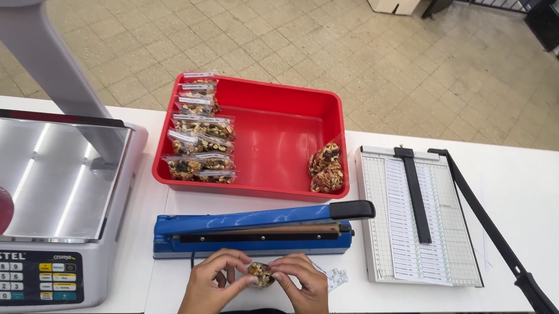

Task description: Sealing small plastic bags of nuts and seeds using a manual impulse heat sealer and adding labels.

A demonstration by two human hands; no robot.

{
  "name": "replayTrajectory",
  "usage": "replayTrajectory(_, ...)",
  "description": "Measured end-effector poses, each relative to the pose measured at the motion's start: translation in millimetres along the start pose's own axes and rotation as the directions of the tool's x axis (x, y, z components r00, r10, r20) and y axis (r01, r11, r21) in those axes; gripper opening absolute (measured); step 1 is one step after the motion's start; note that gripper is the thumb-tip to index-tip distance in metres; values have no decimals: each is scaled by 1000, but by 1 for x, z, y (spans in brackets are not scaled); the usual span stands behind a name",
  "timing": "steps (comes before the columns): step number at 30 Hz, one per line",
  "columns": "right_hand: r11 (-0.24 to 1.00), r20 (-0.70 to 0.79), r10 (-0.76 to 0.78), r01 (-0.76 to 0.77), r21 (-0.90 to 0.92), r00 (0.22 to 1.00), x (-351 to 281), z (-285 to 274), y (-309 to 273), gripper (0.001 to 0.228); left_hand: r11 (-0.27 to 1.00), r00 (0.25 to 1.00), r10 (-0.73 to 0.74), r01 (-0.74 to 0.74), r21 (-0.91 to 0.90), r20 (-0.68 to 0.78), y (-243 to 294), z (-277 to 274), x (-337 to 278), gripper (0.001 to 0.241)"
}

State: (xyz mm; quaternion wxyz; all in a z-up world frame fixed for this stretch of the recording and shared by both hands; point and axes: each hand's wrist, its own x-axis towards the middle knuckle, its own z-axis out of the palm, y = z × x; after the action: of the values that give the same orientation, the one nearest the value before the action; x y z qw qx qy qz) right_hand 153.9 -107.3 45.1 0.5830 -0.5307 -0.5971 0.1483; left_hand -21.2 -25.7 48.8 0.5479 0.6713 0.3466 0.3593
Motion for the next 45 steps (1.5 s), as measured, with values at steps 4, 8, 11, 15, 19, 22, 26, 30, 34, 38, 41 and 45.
replayTrajectory(4,999,-12,-44,44,-5,999,5,-4,-2,10,998,998,57,-57,17,-4,11,1,6,9)
replayTrajectory(8,994,5,-55,55,-90,998,-3,-7,12,11,1000,999,-1,0,28,34,4,2,3,12)
replayTrajectory(11,998,-15,11,-12,-62,1000,-4,-2,13,8,999,996,-18,15,36,88,-3,9,4,45)
replayTrajectory(15,995,-84,99,-96,39,992,2,5,6,4,997,993,18,-27,72,116,-10,13,8,59)
replayTrajectory(19,991,-70,129,-126,50,989,2,4,7,4,999,997,11,-8,-32,78,-27,21,8,43)
replayTrajectory(22,986,-61,156,-152,69,986,-1,2,10,5,998,999,19,-17,-56,49,-28,24,7,36)
replayTrajectory(26,988,-26,132,-130,80,991,-1,3,11,9,994,995,89,-87,-62,36,-31,24,8,31)
replayTrajectory(30,988,-48,130,-125,93,990,3,3,7,4,989,982,145,-142,-41,118,-23,15,6,54)
replayTrajectory(34,985,-36,135,-130,114,990,-1,4,15,4,977,971,206,-211,26,119,-12,12,12,45)
replayTrajectory(38,986,-28,122,-118,115,992,2,3,14,4,973,965,232,-229,-40,123,-16,12,13,31)
replayTrajectory(41,989,-18,112,-109,103,994,3,2,14,4,971,964,220,-201,-133,148,-22,13,13,28)
replayTrajectory(45,992,12,89,-90,88,996,6,0,7,4,964,965,218,-191,-183,146,-27,13,10,23)
